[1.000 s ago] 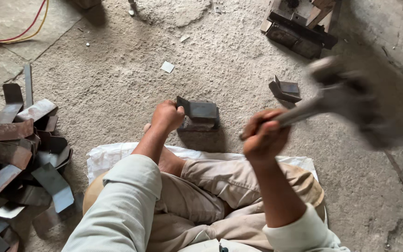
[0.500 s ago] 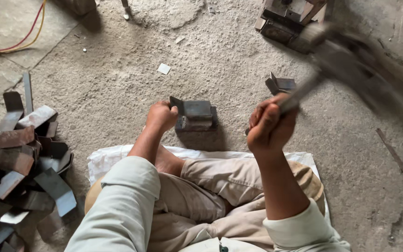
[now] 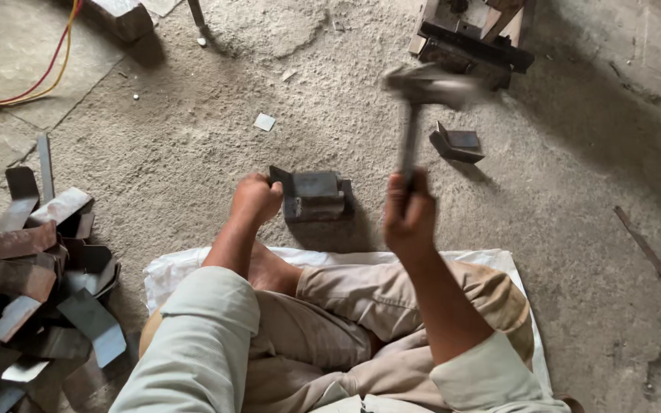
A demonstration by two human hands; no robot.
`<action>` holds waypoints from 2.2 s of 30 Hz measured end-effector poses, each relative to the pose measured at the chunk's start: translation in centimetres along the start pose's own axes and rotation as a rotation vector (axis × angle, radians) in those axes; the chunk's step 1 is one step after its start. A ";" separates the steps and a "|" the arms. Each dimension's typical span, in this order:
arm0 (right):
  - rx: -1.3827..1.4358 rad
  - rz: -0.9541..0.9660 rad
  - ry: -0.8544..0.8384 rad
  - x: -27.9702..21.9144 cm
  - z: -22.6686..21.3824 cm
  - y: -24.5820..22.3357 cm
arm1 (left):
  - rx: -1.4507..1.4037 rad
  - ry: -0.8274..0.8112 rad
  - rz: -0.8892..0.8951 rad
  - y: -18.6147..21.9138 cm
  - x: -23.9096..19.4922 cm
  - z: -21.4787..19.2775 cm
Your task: The person hammers small metal plates against a stationary metal block on the floor, occasionally picking up new plates from a pile nearby.
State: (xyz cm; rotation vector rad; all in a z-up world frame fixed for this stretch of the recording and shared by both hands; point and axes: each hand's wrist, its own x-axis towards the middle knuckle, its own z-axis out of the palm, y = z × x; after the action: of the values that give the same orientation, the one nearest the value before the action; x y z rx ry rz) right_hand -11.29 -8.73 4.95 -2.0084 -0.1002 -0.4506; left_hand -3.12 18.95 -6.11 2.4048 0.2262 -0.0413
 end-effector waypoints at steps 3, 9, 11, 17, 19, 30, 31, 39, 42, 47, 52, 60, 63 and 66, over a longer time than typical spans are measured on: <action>0.321 -0.152 0.071 -0.5 -1.0 -0.6 | -0.014 -0.064 -0.062 0.3 -0.4 -0.6; -0.234 0.119 -0.289 -4.4 3.7 4.5 | 0.012 -0.087 -0.062 0.6 -0.7 -0.8; -0.356 0.118 -0.330 -3.9 4.6 5.1 | 0.034 -0.058 -0.041 0.6 -0.6 -0.8; -0.110 0.120 -0.120 -1.4 0.5 1.5 | 0.023 -0.050 -0.049 0.3 -0.7 -0.9; 0.047 0.011 -0.041 -1.1 -0.5 0.6 | 0.060 -0.082 -0.058 0.7 -0.4 -1.4; -0.371 0.447 -0.441 -2.2 3.3 2.3 | 0.030 -0.058 -0.118 2.3 -1.3 -2.9; -0.308 0.363 -0.390 -2.2 2.8 2.1 | 0.019 -0.066 -0.139 2.0 -1.4 -2.9; -0.238 0.122 -0.222 -3.5 2.7 4.0 | 0.036 -0.055 -0.072 -0.5 -0.1 -1.6; -0.417 0.225 -0.380 -3.6 3.6 5.9 | 0.102 -0.019 0.016 -0.9 0.0 -1.1; -0.268 0.358 -0.348 -3.7 3.9 8.2 | 0.007 -0.025 -0.073 -1.5 -0.1 -0.6; -0.235 0.227 -0.429 -3.4 4.3 8.7 | 0.027 0.009 -0.026 -1.9 0.4 -0.4; 0.780 1.136 -0.261 -2.6 2.3 11.6 | -0.916 -0.347 -0.540 -5.3 1.3 -2.9; 0.918 1.386 -0.246 -3.5 4.2 17.2 | -1.105 -0.491 -0.597 -4.2 1.2 -3.7; 1.200 1.725 -0.410 -4.9 7.7 23.3 | -1.169 -0.539 -0.583 -1.5 0.1 -3.6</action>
State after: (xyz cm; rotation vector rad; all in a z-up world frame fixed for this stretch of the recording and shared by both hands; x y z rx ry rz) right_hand -7.61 -12.25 -19.53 -0.4509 0.8464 0.9382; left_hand -3.39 22.49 -4.40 1.0558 0.5098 -0.6264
